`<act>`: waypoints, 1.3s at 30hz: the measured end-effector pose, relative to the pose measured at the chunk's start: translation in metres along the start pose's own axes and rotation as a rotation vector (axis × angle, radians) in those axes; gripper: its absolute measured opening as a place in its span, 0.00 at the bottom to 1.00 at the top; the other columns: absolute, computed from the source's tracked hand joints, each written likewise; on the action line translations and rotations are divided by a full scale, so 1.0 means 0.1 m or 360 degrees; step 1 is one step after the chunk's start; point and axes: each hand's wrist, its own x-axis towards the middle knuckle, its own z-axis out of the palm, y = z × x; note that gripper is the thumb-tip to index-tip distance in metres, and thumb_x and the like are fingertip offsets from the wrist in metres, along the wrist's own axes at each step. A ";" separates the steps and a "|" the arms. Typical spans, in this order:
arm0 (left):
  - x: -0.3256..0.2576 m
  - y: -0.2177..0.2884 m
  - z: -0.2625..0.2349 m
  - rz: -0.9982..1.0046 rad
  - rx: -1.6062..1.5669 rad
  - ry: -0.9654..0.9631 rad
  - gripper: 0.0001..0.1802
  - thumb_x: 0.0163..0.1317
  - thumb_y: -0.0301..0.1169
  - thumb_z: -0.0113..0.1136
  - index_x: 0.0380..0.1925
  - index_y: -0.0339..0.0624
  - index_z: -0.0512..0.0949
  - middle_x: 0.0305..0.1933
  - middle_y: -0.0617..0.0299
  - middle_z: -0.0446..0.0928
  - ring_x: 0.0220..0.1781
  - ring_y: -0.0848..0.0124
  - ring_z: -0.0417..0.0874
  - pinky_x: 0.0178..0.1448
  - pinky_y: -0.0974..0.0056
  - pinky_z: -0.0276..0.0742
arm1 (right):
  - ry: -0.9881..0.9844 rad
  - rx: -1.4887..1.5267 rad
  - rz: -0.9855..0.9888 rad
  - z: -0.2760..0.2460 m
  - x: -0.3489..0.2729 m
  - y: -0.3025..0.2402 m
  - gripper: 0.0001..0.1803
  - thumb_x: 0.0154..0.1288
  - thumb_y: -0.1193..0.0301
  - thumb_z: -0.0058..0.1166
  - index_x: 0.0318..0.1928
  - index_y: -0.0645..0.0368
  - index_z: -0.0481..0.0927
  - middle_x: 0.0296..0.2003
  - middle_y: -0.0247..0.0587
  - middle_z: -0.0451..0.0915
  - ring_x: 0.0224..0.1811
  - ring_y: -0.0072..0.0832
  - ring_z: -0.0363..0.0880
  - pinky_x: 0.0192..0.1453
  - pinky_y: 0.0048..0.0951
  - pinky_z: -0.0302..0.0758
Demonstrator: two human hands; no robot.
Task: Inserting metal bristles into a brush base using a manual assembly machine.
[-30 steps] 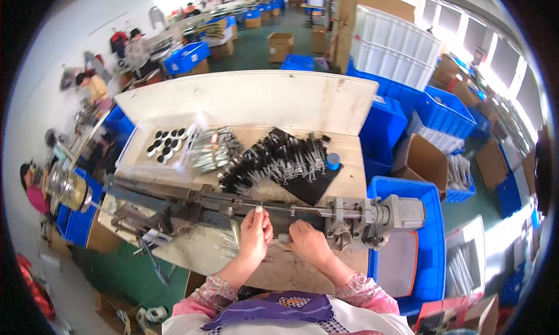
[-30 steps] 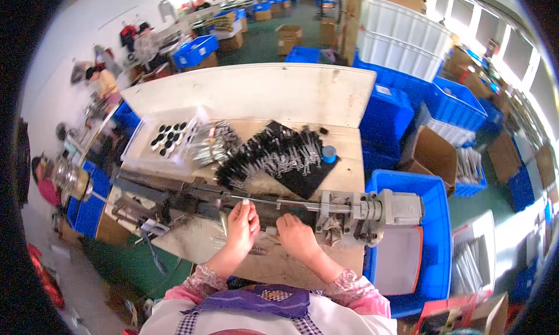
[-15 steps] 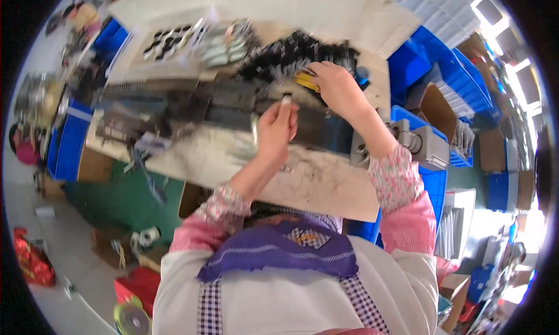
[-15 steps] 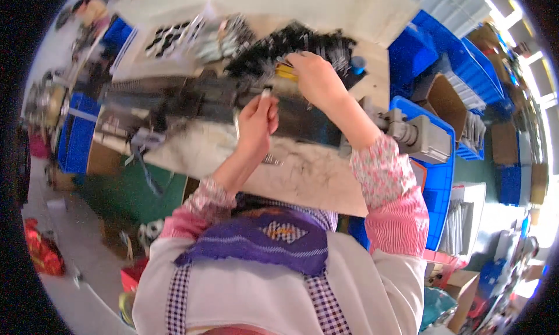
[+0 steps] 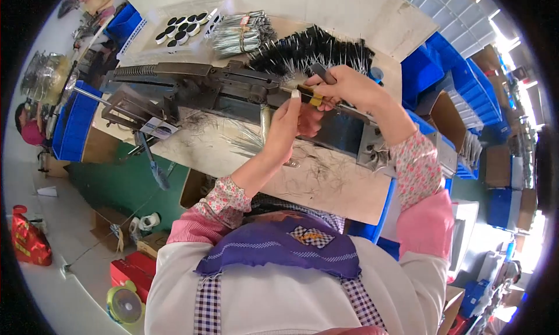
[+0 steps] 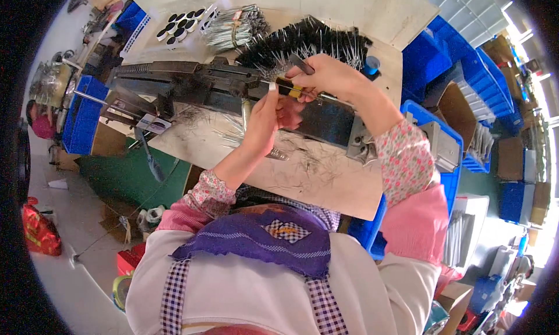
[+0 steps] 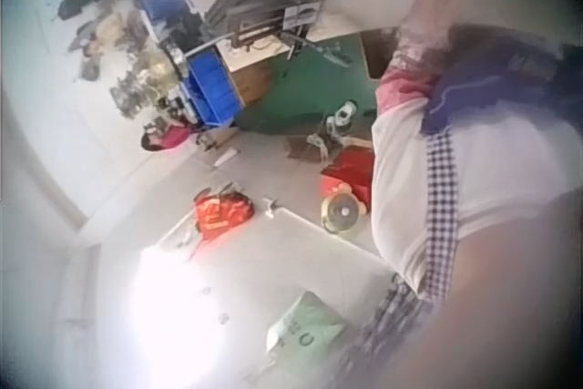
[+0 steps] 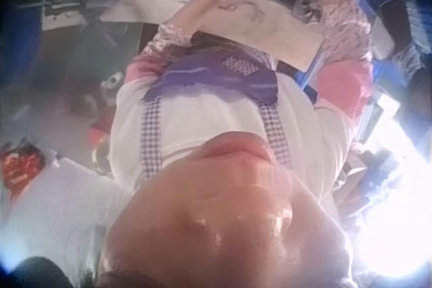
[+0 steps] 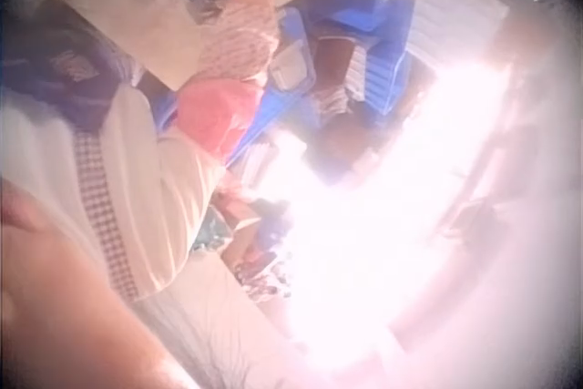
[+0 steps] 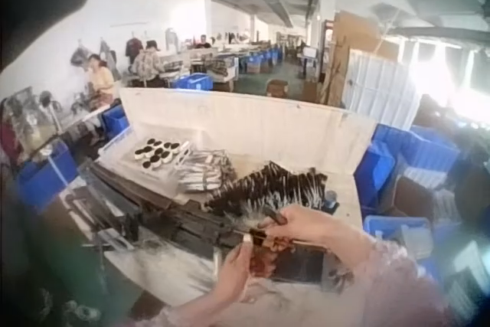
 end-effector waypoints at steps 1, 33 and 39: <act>0.00 0.01 0.04 -0.0012 -0.0066 -0.0120 0.28 0.72 0.52 0.39 0.48 0.35 0.71 0.38 0.58 0.76 0.42 0.70 0.80 0.46 0.65 0.78 | 0.0005 0.0028 -0.0004 -0.02 0.03 0.03 0.15 0.66 0.72 0.52 0.48 0.71 0.77 0.30 0.41 0.82 0.29 0.24 0.81 0.34 0.24 0.78; -0.13 0.28 0.01 0.0035 -0.0902 -0.0113 0.35 0.72 0.54 0.35 0.62 0.31 0.59 0.65 0.52 0.64 0.68 0.63 0.64 0.74 0.59 0.56 | 0.0818 -0.1179 -0.0819 0.30 -0.04 0.04 0.05 0.54 0.71 0.59 0.33 0.53 0.84 0.25 0.34 0.76 0.32 0.33 0.76 0.49 0.32 0.63; -0.11 0.32 -0.02 -0.0020 -0.0868 -0.0130 0.34 0.71 0.54 0.35 0.58 0.32 0.64 0.61 0.54 0.68 0.65 0.64 0.67 0.72 0.60 0.60 | 0.0906 -0.1388 -0.0868 0.28 -0.23 0.01 0.05 0.54 0.72 0.59 0.33 0.52 0.84 0.25 0.34 0.75 0.32 0.32 0.76 0.51 0.35 0.63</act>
